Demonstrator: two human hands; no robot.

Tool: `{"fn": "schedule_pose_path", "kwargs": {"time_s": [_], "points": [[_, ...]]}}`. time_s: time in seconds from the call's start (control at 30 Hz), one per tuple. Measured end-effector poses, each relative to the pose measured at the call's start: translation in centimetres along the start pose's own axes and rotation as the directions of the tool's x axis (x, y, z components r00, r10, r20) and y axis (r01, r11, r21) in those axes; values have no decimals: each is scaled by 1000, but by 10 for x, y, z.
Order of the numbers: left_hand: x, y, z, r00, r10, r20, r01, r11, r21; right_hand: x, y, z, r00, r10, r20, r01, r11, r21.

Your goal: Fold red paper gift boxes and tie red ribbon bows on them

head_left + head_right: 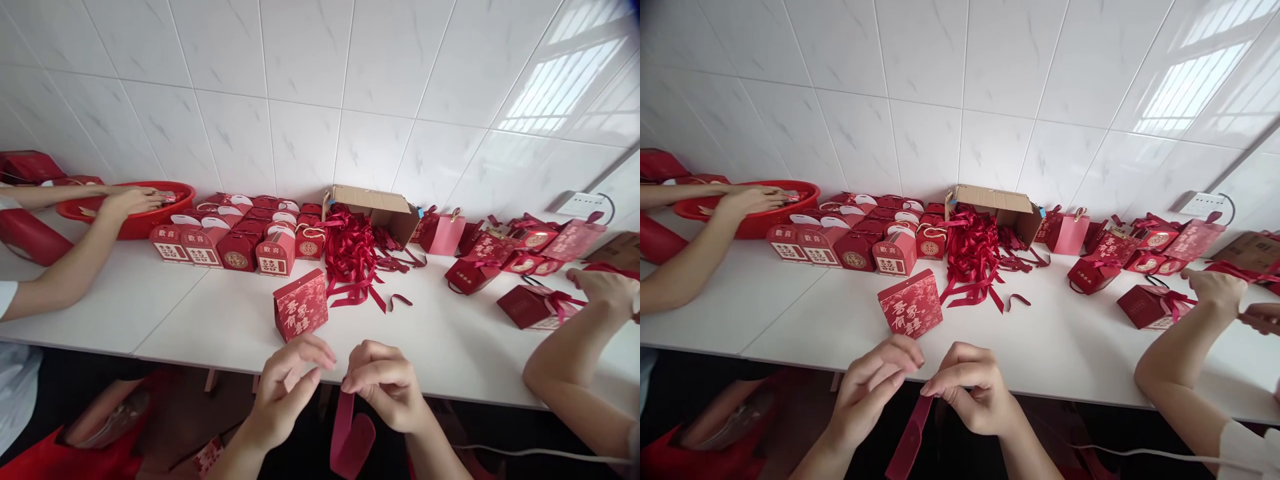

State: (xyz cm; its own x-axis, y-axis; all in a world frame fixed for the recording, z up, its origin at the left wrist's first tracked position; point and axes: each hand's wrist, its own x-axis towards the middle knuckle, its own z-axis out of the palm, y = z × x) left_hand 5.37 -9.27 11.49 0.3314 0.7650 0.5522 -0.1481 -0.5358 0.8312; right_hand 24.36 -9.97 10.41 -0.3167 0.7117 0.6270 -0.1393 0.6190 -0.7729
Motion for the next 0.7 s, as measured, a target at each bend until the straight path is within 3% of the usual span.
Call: {"fn": "schedule_pose_path", "kwargs": {"time_s": [0.17, 0.33, 0.5, 0.7], "points": [[22, 9, -8, 950, 26, 312, -110, 961, 254, 1, 1, -1, 999, 29, 45, -32, 997, 68], [29, 10, -16, 910, 2, 415, -165, 919, 357, 4, 6, -5, 992, 76, 105, -85, 993, 83], [33, 7, -22, 904, 1, 427, -196, 889, 414, 6, 12, -4, 993, 79, 93, -84, 996, 43], [28, -3, -17, 953, 58, 297, -184, 889, 420, 5, 18, 0, 998, 54, 21, -56, 994, 89]]}}
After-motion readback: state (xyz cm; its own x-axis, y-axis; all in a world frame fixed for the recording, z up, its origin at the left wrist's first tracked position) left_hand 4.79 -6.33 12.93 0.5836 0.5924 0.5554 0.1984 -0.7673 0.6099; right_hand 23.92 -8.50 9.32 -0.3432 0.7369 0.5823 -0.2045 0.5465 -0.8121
